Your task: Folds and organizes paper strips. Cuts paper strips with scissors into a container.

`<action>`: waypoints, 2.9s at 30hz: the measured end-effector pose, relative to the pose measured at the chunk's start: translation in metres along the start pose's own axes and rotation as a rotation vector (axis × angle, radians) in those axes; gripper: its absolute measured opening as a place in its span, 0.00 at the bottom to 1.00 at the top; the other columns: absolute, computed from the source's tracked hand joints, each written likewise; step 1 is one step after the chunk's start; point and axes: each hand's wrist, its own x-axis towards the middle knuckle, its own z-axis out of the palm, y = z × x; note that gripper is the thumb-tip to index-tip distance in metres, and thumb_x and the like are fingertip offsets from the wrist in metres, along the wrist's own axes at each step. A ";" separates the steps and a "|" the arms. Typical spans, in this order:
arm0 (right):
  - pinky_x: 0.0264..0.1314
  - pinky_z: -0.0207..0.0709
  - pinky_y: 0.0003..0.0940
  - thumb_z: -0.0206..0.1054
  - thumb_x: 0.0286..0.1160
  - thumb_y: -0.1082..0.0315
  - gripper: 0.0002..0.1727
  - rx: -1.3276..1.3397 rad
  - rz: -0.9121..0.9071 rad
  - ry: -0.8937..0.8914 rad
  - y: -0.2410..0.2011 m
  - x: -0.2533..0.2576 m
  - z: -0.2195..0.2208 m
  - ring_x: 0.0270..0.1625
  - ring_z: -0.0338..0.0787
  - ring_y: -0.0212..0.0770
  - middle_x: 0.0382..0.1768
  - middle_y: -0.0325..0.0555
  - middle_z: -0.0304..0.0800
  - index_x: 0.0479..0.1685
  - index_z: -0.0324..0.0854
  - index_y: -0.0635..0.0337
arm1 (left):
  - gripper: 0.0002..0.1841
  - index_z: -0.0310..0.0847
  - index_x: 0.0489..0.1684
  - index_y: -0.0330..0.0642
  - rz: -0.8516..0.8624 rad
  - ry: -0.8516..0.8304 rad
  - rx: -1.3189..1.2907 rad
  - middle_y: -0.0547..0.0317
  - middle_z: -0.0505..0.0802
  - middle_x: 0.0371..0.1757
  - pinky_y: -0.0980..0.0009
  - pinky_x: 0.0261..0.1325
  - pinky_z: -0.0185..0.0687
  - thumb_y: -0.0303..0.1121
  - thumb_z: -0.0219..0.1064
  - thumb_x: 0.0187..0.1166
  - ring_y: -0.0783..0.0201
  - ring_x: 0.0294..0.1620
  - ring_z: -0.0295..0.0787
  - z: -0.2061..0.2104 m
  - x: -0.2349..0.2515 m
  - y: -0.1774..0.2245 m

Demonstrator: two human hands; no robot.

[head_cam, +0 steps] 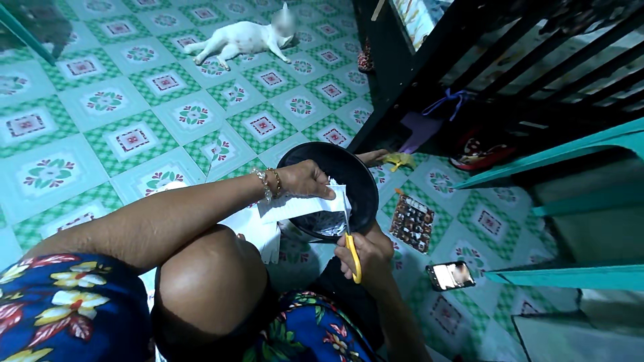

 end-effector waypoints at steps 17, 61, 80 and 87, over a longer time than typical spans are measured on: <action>0.25 0.76 0.13 0.68 0.77 0.66 0.11 0.050 0.029 -0.035 -0.007 0.007 0.004 0.19 0.80 0.17 0.19 0.30 0.81 0.42 0.79 0.68 | 0.16 0.81 0.20 0.38 -0.119 -0.038 -0.039 0.66 0.83 0.19 0.80 0.28 0.72 0.32 0.69 0.83 0.78 0.19 0.76 0.004 -0.001 0.005; 0.26 0.76 0.12 0.69 0.75 0.64 0.12 0.066 0.097 -0.073 -0.009 0.002 0.002 0.20 0.79 0.15 0.19 0.26 0.80 0.45 0.79 0.66 | 0.17 0.80 0.19 0.38 -0.104 -0.005 -0.053 0.66 0.83 0.17 0.81 0.25 0.69 0.32 0.68 0.83 0.78 0.17 0.74 0.002 0.000 0.006; 0.25 0.77 0.14 0.66 0.80 0.65 0.10 0.092 0.096 -0.085 -0.009 0.006 0.006 0.18 0.80 0.18 0.18 0.28 0.80 0.42 0.79 0.66 | 0.16 0.80 0.19 0.40 -0.145 -0.040 0.015 0.68 0.80 0.19 0.79 0.28 0.67 0.33 0.70 0.82 0.78 0.20 0.72 0.005 0.007 0.003; 0.19 0.73 0.12 0.69 0.78 0.65 0.09 0.082 0.096 -0.035 -0.004 0.006 0.006 0.13 0.76 0.16 0.13 0.27 0.77 0.37 0.80 0.64 | 0.15 0.81 0.21 0.40 -0.181 -0.040 0.007 0.67 0.82 0.21 0.78 0.31 0.70 0.34 0.70 0.82 0.78 0.22 0.74 0.006 0.011 0.001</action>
